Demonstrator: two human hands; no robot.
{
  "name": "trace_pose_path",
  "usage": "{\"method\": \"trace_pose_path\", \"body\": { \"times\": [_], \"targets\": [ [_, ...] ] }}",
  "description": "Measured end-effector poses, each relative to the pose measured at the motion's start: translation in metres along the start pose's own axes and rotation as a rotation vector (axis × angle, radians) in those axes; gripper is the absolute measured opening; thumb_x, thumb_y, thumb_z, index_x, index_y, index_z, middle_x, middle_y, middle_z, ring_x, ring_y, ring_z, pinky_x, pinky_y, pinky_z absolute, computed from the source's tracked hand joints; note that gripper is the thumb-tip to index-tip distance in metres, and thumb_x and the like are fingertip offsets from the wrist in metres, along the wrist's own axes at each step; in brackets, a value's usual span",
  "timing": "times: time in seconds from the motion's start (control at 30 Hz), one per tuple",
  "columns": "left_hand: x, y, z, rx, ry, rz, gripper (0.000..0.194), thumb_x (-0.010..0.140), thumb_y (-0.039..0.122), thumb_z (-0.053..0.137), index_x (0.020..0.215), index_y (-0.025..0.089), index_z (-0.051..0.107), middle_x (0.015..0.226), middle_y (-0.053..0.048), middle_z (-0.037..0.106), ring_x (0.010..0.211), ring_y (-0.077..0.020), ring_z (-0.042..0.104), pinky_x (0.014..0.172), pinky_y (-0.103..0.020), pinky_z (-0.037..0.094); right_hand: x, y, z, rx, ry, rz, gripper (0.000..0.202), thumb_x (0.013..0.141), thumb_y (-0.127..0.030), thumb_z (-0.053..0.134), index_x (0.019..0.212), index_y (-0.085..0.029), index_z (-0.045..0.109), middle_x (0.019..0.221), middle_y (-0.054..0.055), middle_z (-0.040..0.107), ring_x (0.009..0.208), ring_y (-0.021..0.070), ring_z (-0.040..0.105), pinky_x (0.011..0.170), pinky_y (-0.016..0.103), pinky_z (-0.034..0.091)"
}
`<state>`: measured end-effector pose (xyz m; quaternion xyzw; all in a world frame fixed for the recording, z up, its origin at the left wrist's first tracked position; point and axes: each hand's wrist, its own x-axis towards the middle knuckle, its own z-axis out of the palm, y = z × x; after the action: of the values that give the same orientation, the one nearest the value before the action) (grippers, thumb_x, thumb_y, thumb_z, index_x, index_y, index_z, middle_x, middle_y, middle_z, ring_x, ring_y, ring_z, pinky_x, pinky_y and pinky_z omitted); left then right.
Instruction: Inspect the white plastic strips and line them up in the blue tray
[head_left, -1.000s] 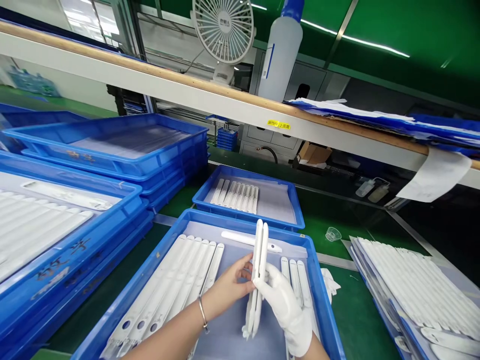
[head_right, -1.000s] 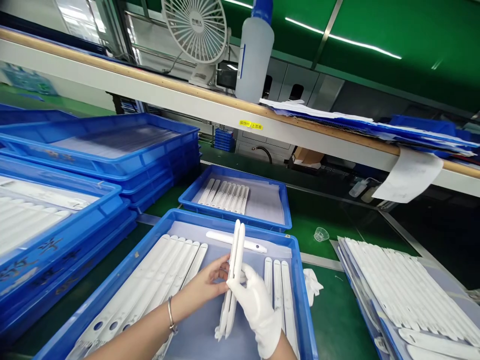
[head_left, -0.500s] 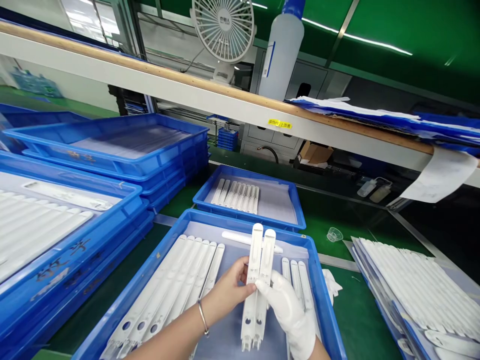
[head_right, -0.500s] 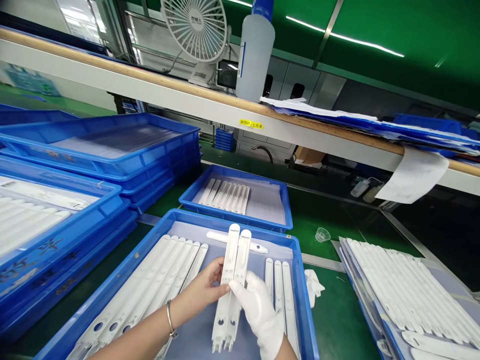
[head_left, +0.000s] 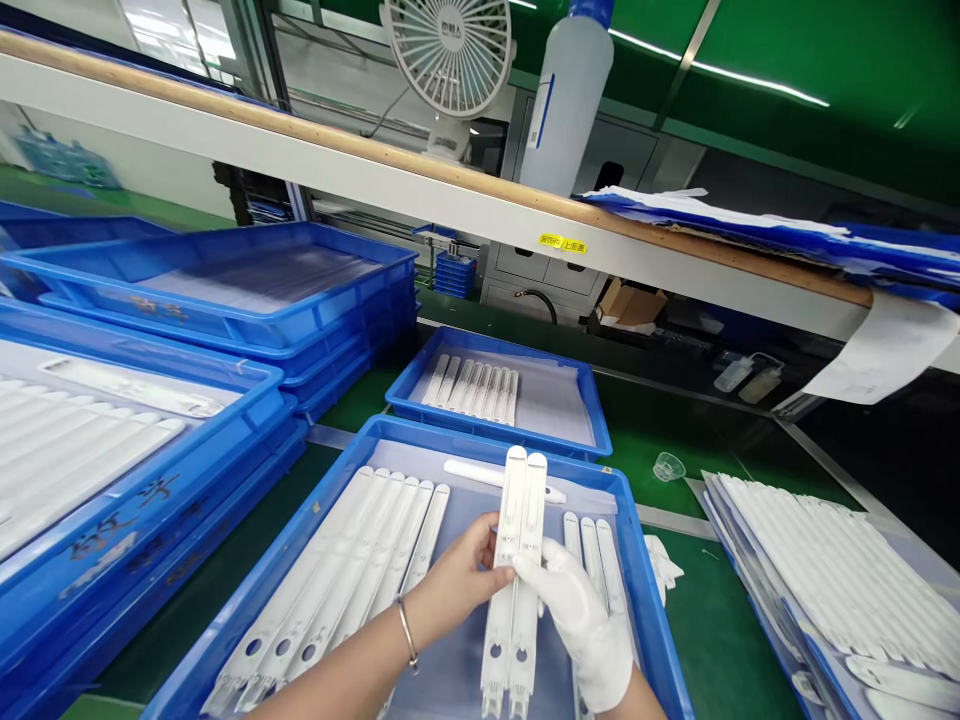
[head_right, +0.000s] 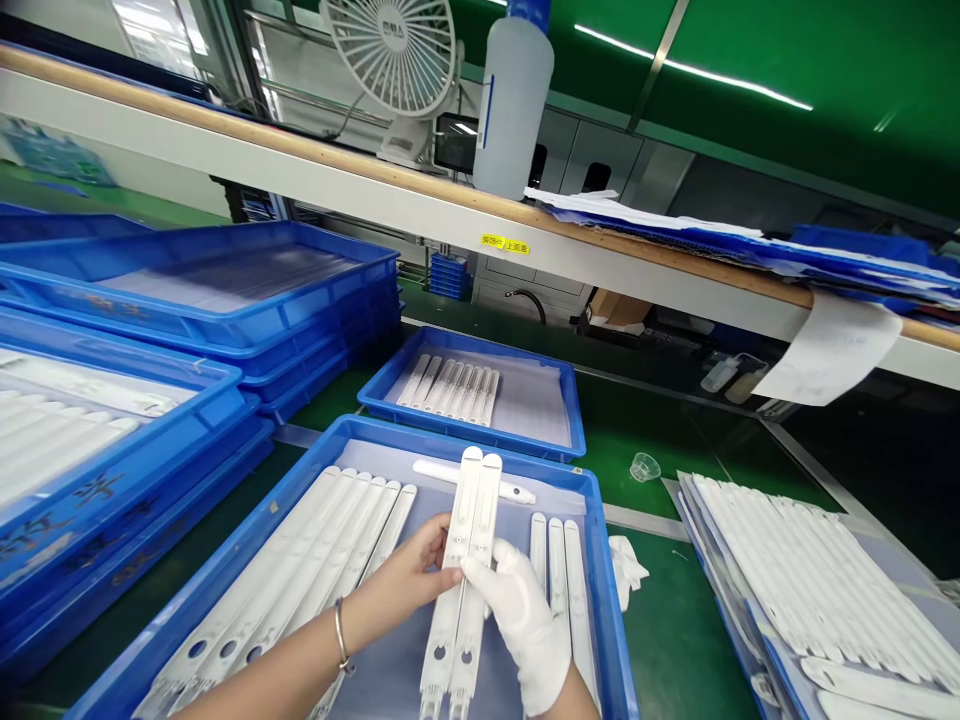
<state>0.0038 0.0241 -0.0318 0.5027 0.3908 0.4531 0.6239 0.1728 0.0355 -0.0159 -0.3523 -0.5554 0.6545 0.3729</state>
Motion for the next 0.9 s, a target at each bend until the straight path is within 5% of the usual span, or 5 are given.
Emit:
{"method": "trace_pose_path", "body": {
  "times": [0.17,0.37,0.5,0.63,0.9],
  "targets": [
    [-0.001,-0.007,0.006,-0.166,0.008,-0.21,0.056,0.071,0.037,0.075,0.117,0.022,0.047,0.088,-0.002,0.059,0.068,-0.0148,0.058,0.054,-0.023,0.041,0.0,0.007,-0.004,0.006,0.009,0.062,0.047,0.079,-0.049,0.069,0.114,-0.018,0.065,0.1,0.01,0.07,0.09,0.0268,0.065,0.084,0.042,0.049],
    [-0.006,-0.034,0.028,-0.106,0.025,-0.416,0.058,0.07,0.043,0.072,0.116,0.021,0.043,0.082,-0.002,0.061,0.074,-0.0211,0.063,0.057,-0.028,0.047,-0.02,0.02,-0.033,-0.269,0.125,0.121,0.049,0.073,-0.052,0.07,0.109,-0.018,0.066,0.078,0.005,0.07,0.068,0.0239,0.065,0.069,0.039,0.054],
    [0.005,-0.054,0.047,0.002,0.057,-0.438,0.053,0.07,0.038,0.071,0.113,0.02,0.045,0.072,0.002,0.053,0.064,-0.019,0.059,0.052,-0.028,0.046,-0.026,0.032,-0.054,-0.481,0.208,0.15,0.041,0.073,-0.045,0.068,0.106,-0.021,0.068,0.076,0.004,0.071,0.064,0.0245,0.065,0.069,0.04,0.054],
    [0.02,-0.062,0.063,0.166,0.086,-0.427,0.042,0.078,0.024,0.058,0.117,0.014,0.045,0.07,0.002,0.049,0.057,-0.0168,0.055,0.048,-0.027,0.044,-0.024,0.036,-0.062,-0.549,0.219,0.108,0.04,0.074,-0.039,0.066,0.11,-0.021,0.066,0.098,0.007,0.072,0.09,0.0285,0.066,0.088,0.042,0.049],
    [0.019,-0.057,0.057,0.624,0.026,-0.333,0.079,0.078,0.017,0.057,0.147,0.016,0.021,0.08,-0.005,0.063,0.075,-0.0248,0.063,0.072,-0.035,0.047,-0.026,0.05,-0.073,-0.862,0.307,0.276,0.052,0.071,-0.03,0.065,0.119,-0.012,0.056,0.109,0.016,0.067,0.1,0.0309,0.063,0.088,0.039,0.045]
  ]
}}
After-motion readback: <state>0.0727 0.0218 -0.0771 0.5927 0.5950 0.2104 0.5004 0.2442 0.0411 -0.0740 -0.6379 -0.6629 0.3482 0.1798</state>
